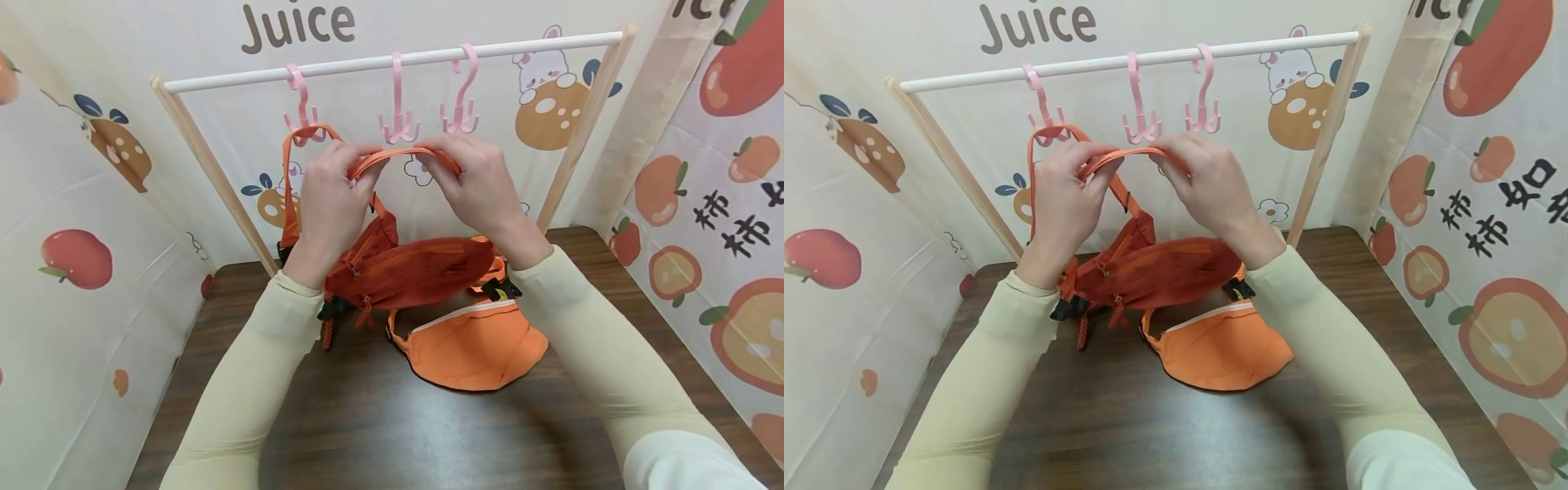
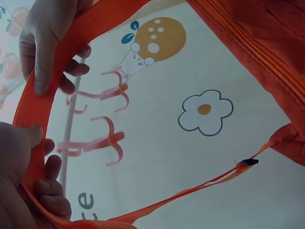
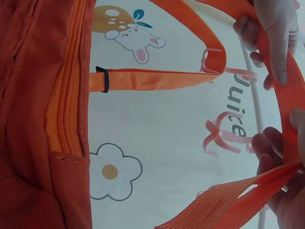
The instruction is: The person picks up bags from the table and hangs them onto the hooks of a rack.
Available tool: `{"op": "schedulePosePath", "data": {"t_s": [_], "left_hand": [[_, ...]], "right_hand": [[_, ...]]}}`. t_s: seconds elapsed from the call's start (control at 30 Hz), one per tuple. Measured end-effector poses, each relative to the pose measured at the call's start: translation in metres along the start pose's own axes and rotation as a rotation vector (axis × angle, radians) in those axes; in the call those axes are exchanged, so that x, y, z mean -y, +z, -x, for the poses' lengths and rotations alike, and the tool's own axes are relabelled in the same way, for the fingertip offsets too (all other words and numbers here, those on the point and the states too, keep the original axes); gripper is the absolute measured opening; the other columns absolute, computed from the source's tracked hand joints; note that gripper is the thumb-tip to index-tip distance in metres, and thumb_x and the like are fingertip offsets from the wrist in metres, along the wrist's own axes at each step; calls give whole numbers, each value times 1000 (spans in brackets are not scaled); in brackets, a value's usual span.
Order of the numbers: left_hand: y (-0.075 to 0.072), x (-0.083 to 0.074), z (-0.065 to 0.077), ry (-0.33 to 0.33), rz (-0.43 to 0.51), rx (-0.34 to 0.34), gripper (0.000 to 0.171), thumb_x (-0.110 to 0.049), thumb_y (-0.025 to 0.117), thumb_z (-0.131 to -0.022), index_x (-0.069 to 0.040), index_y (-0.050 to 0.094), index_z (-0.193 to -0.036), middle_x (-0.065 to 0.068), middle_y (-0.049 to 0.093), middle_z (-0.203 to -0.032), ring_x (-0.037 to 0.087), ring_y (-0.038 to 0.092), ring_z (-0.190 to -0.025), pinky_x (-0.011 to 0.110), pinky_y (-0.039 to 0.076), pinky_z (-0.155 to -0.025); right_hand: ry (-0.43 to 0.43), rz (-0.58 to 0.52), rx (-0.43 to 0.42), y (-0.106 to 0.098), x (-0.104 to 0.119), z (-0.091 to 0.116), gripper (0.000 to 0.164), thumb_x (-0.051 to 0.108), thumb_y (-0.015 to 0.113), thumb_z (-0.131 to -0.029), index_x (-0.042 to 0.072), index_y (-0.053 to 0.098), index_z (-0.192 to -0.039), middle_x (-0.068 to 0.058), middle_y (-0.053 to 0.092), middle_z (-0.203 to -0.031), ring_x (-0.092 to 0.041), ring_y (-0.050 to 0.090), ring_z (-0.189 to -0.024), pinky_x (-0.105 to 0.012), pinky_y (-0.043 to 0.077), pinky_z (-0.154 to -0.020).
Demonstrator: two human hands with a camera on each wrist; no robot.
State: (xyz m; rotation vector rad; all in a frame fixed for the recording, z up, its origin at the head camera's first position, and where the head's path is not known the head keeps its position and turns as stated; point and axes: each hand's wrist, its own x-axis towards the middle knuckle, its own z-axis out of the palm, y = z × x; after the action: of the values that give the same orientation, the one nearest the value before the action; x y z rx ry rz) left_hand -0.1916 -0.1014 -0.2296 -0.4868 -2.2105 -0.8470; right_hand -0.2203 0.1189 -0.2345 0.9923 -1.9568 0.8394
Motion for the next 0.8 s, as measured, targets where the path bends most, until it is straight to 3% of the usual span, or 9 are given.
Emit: {"op": "schedulePosePath", "data": {"t_s": [0.17,0.47,0.8], "left_hand": [[3,4,-6,11,-8,-6,28,-27,72,-104,-9,78,-124,8,75,-106,21,61,-89,34,51,-81],[4,11,-18,45,5,-6,30,-26,71,-104,-6,75,-127,12,75,-111,22,61,-90,32,56,-82],[2,15,-30,92,20,60,30,-27,72,-102,-5,74,-123,11,74,-114,25,61,-99,31,51,-92]], "right_hand": [[32,17,-12,4,-5,-6,19,18,68,-106,3,77,-114,-7,75,-94,-17,65,-78,-32,51,-72],[127,19,-45,10,-10,-15,24,21,62,-110,4,77,-114,-7,71,-87,-15,55,-69,-28,43,-69],[192,14,-53,13,-17,-23,29,25,59,-111,1,74,-113,-8,68,-86,-14,54,-70,-25,43,-69]]}}
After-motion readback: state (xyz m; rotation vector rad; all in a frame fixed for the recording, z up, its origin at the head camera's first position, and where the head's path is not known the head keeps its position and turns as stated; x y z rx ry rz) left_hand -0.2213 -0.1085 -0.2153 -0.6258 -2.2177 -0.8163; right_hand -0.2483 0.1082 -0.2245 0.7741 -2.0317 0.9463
